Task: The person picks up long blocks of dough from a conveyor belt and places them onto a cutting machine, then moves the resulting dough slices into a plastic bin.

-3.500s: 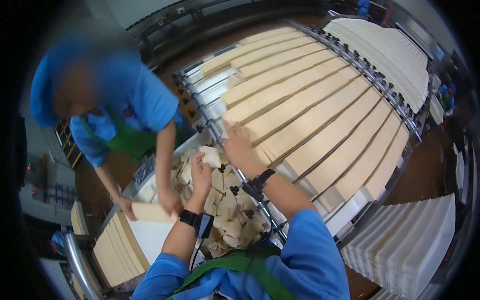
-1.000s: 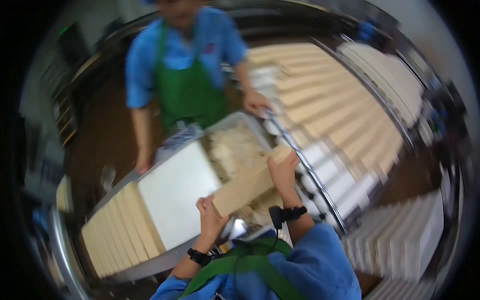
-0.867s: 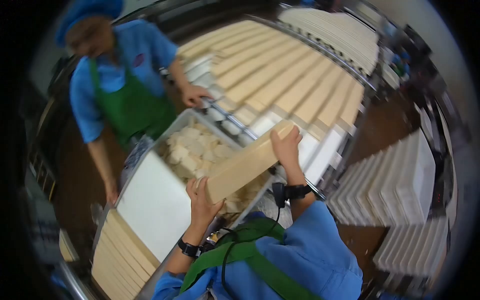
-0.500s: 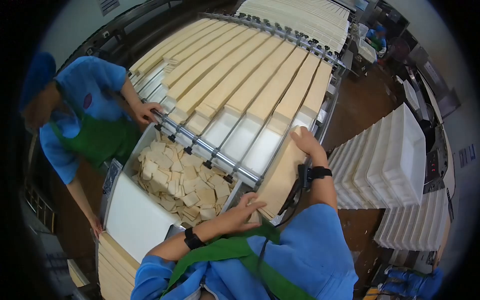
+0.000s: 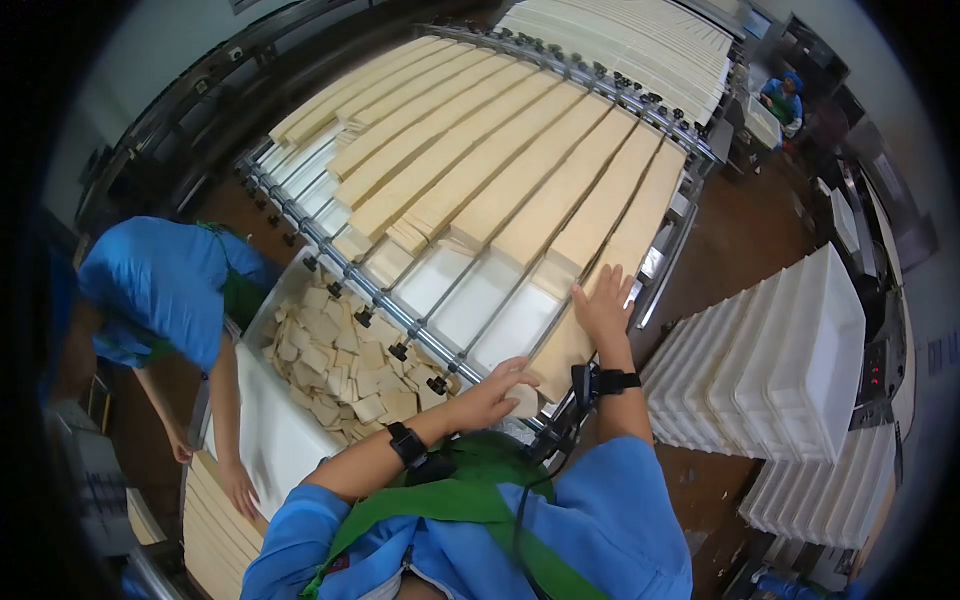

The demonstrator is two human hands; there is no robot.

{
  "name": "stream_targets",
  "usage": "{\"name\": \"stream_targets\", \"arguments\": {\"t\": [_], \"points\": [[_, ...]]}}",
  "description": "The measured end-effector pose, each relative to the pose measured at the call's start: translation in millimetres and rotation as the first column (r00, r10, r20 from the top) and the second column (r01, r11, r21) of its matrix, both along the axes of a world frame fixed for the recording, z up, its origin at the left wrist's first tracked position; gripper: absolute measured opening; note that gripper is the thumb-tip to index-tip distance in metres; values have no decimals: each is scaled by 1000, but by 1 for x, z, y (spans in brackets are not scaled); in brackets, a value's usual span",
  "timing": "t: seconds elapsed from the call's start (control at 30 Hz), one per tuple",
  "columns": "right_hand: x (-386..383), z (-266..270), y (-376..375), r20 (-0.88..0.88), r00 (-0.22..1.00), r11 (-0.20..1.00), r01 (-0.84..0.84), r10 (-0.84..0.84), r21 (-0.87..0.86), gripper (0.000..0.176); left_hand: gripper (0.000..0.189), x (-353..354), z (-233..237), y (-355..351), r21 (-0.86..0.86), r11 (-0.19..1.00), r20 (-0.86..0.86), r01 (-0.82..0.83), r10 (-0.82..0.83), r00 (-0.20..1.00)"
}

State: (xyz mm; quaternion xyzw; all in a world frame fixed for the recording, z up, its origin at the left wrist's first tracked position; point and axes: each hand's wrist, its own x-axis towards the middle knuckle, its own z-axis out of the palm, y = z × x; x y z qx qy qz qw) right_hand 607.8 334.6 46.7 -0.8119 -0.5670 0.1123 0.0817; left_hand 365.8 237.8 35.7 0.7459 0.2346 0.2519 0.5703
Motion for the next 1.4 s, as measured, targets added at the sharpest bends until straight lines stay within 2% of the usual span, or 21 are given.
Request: {"name": "stream_targets", "arguments": {"t": [0.13, 0.27, 0.3, 0.37, 0.4, 0.47, 0.5, 0.53, 0.57, 0.6, 0.63, 0.67, 0.77, 0.8, 0.93, 1.03, 1.07, 1.1, 1.2, 1.3, 1.4], "points": [[-1, 3, 5, -28, 999, 998, 20, -22, -59, 81, 56, -38, 12, 0, -126, 982, -6, -139, 139, 990], [-7, 21, 13, 111, 993, 976, -15, 40, -215, 83, 60, -101, -7, -9, -59, 887, 80, -457, 461, 884], [0, 12, 14, 23, 990, 984, -139, 143, -107, 80, 60, -116, -13, -15, -130, 840, 105, -526, 539, 835], [-32, 35, 12, -114, 967, 960, -244, 230, -135, 77, 60, -145, -21, -30, -266, 732, 154, -627, 675, 722], [-38, 32, 13, -138, 943, 939, -320, 302, -128, 76, 60, -158, -15, -38, -126, 698, 138, -705, 716, 684], [-64, 30, 16, -118, 887, 887, -456, 447, -71, 68, 63, -178, -19, -63, -25, 553, -55, -833, 831, 553], [-83, 33, 19, -205, 839, 855, -518, 503, -24, 66, 65, -188, -22, -74, 35, 483, -146, -875, 869, 473], [-102, 38, 20, -291, 781, 820, -571, 553, 25, 63, 56, -197, -28, -84, 212, 423, -63, -881, 906, 419], [-121, 39, 20, -372, 711, 783, -617, 597, 77, 61, 51, -205, -34, -96, -35, 422, -63, -906, 904, 423], [-143, 34, 18, -333, 652, 728, -649, 682, 220, 51, 45, -211, -40, -109, -279, 394, -52, -876, 904, 424], [-164, 37, 15, -395, 603, 705, -682, 693, 196, 48, 40, -217, -41, -123, -507, 346, -32, -790, 908, 418], [-186, 43, 11, -456, 552, 677, -716, 698, 170, 45, 24, -222, -42, -136, -423, 297, -18, -856, 942, 336], [-253, 44, -8, -625, 357, 559, -814, 695, 157, 23, 19, -247, -37, -178, -437, 110, -107, -893, 979, 173], [-274, 41, -16, -615, 342, 515, -848, 710, 123, 21, 15, -255, -25, -191, -389, 17, -161, -921, 983, 86], [-353, 20, -61, -649, 187, 324, -941, 737, 96, 14, 15, -301, -60, -255, -144, -425, -147, -894, 902, -406], [-410, -10, -92, -711, 84, 221, -970, 699, 103, 18, 27, -344, -87, -317, 196, -736, -140, -648, 633, -761], [-429, -22, -101, -717, 57, 194, -975, 695, 111, 18, 37, -359, -99, -344, 438, -707, -211, -555, 520, -828], [-447, -33, -112, -723, 34, 170, -979, 690, 116, 18, 49, -372, -107, -365, 653, -608, -252, -452, 388, -887], [-503, -53, -140, -609, -93, 27, -983, 788, 184, 19, 71, -394, -104, -390, 708, -647, -368, -281, 2, -930], [-563, -77, -167, -569, -203, -66, -965, 797, 252, 19, 81, -412, -94, -403, 477, -751, -549, -457, 151, -822], [-619, -97, -193, -448, -289, -178, -945, 846, 274, 19, 83, -417, -88, -397, 530, -705, -562, -470, 123, -818]]}}
